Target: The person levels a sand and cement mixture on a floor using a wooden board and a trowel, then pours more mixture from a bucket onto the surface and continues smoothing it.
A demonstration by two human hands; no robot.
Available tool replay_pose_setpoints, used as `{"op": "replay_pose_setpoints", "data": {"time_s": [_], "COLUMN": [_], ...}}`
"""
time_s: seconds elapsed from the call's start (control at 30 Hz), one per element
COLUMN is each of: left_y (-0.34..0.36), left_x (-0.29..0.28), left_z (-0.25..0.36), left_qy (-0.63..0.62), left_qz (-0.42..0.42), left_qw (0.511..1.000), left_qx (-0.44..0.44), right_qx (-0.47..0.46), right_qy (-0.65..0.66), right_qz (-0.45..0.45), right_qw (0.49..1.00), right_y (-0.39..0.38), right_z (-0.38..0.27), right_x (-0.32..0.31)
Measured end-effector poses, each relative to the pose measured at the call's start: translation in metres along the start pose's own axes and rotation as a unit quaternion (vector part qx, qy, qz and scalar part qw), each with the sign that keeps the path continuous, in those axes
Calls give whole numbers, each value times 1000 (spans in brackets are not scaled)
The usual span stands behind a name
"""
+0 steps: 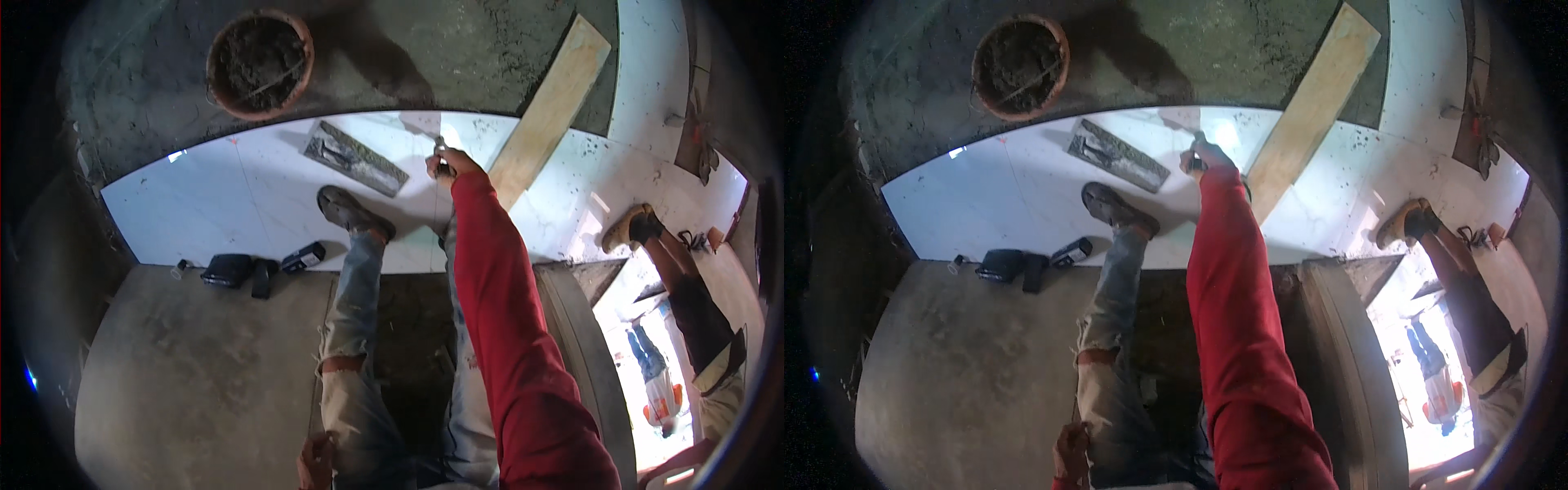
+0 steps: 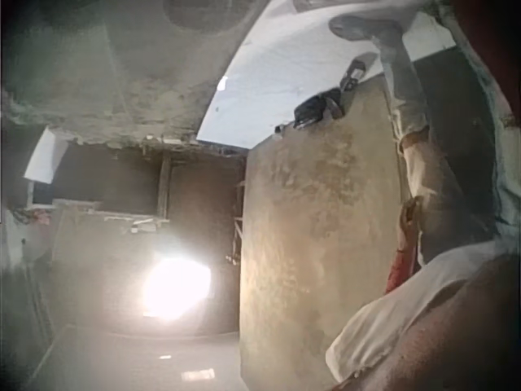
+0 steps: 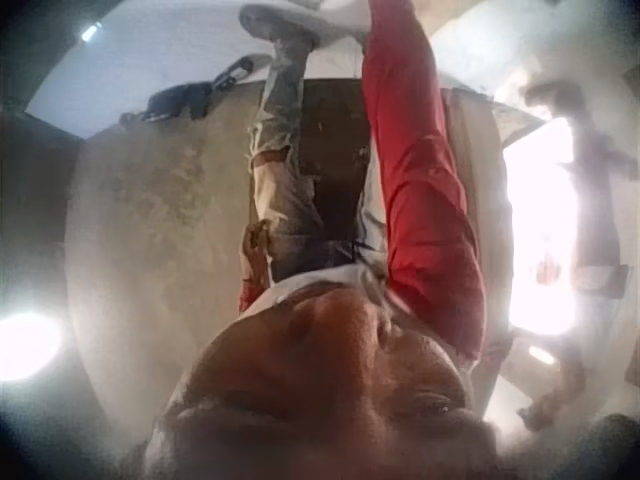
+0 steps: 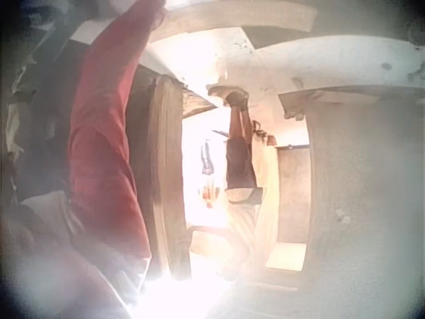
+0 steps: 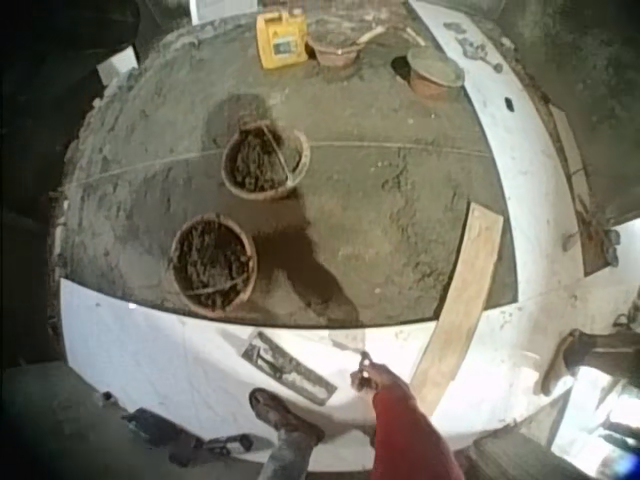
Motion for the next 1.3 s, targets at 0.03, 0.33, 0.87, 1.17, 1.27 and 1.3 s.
{"op": "replay_pose_setpoints", "data": {"time_s": [0.03, 0.33, 0.87, 1.17, 1.27, 1.3], "left_y": [2, 0, -5, 45, 47, 47], "left_x": [-2, -8, -21, -3, -10, -12], "left_z": [1, -5, -67, -19, 33, 43], "left_qy": [1, 56, 26, -210, 105, 84], "left_qz": [7, 41, 14, 25, -31, -23], "left_qw": [1000, 996, 999, 973, 987, 981], "left_qx": [6, 49, -13, -90, 113, 176], "right_qx": [-1, 46, 51, 139, 60, -40], "right_qy": [-89, -52, -1, -141, -404, -487], "right_qz": [50, 3, 201, 90, -12, -42], "right_qw": [995, 998, 978, 976, 913, 871], "right_y": [3, -1, -14, -77, -176, -216], "right_z": [-3, -1, 9, 9, 4, 1], "right_x": [1, 3, -28, 47, 105, 117]}}
Point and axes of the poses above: each hand's wrist, its own y-axis towards the middle knuckle, its own x-axis out of the palm, z = x × y, the point moved 1 cm from there along y, towards the middle knuckle, and after that the axes turned 11 degrees about -z, right-handed, at the moved point
